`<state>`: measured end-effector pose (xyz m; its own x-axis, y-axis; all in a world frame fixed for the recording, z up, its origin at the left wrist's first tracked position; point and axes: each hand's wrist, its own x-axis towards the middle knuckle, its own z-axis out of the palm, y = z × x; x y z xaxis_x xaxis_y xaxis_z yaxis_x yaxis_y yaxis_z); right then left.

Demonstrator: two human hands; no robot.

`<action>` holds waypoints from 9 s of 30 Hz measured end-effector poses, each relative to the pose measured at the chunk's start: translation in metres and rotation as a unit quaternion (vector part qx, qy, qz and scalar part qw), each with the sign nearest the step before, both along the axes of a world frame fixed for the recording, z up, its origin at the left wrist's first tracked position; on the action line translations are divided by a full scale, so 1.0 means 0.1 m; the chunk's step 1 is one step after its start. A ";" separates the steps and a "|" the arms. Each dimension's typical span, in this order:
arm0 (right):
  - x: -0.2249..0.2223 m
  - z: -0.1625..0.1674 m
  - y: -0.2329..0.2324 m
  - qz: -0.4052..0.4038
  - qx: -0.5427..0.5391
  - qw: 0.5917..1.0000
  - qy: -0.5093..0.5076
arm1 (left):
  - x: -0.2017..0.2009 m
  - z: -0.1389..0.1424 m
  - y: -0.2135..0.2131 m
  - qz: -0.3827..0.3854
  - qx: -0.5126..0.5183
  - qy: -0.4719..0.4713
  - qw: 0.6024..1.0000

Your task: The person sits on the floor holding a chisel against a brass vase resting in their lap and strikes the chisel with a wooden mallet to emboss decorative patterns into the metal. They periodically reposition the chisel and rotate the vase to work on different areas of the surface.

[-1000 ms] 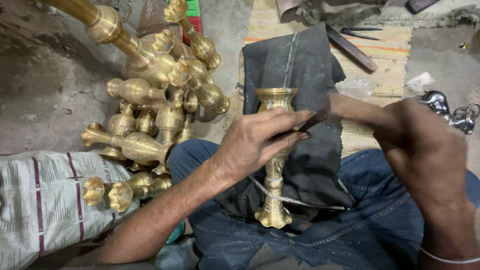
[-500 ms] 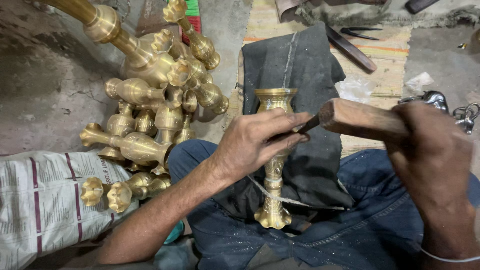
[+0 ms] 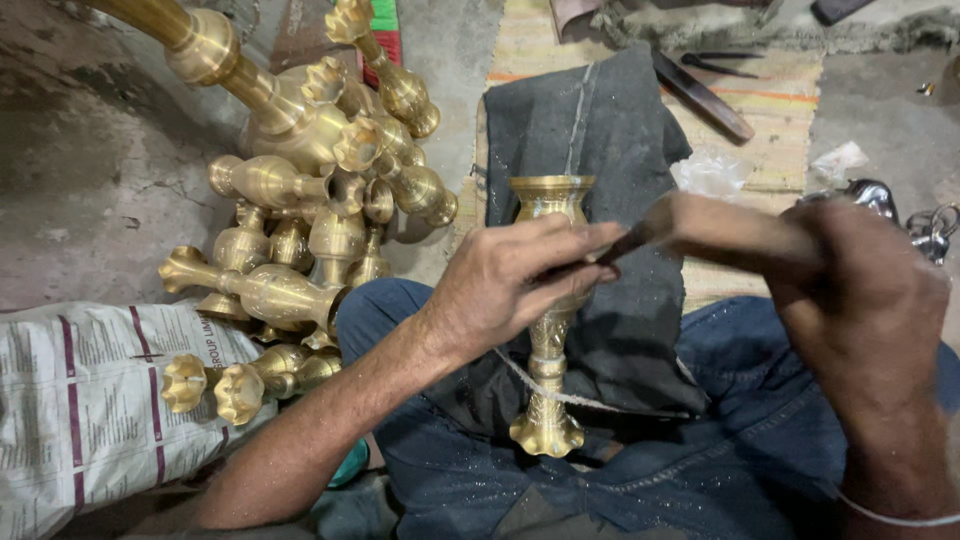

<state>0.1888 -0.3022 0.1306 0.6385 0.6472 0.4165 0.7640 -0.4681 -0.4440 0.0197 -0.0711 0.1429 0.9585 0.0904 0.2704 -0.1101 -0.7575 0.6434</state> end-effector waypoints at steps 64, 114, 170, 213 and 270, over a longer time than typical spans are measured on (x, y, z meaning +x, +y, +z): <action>-0.01 -0.15 -0.05 0.030 0.076 0.992 0.093 | 0.00 0.03 0.07 -0.042 -0.036 -0.039 0.998; -0.05 0.71 0.18 0.147 -0.235 0.926 -0.257 | -0.36 -0.66 -0.71 0.324 -0.025 -0.272 0.906; -0.11 0.97 0.18 0.201 -0.221 0.908 -0.292 | -0.37 -0.64 -0.70 0.297 0.014 -0.283 0.912; -0.15 0.94 0.19 0.163 -0.111 0.980 0.015 | -0.38 -0.74 -0.63 0.299 0.017 -0.296 0.907; -0.06 0.42 0.14 0.137 -0.173 0.944 -0.245 | -0.45 -0.73 -0.38 0.167 -0.082 -0.285 0.940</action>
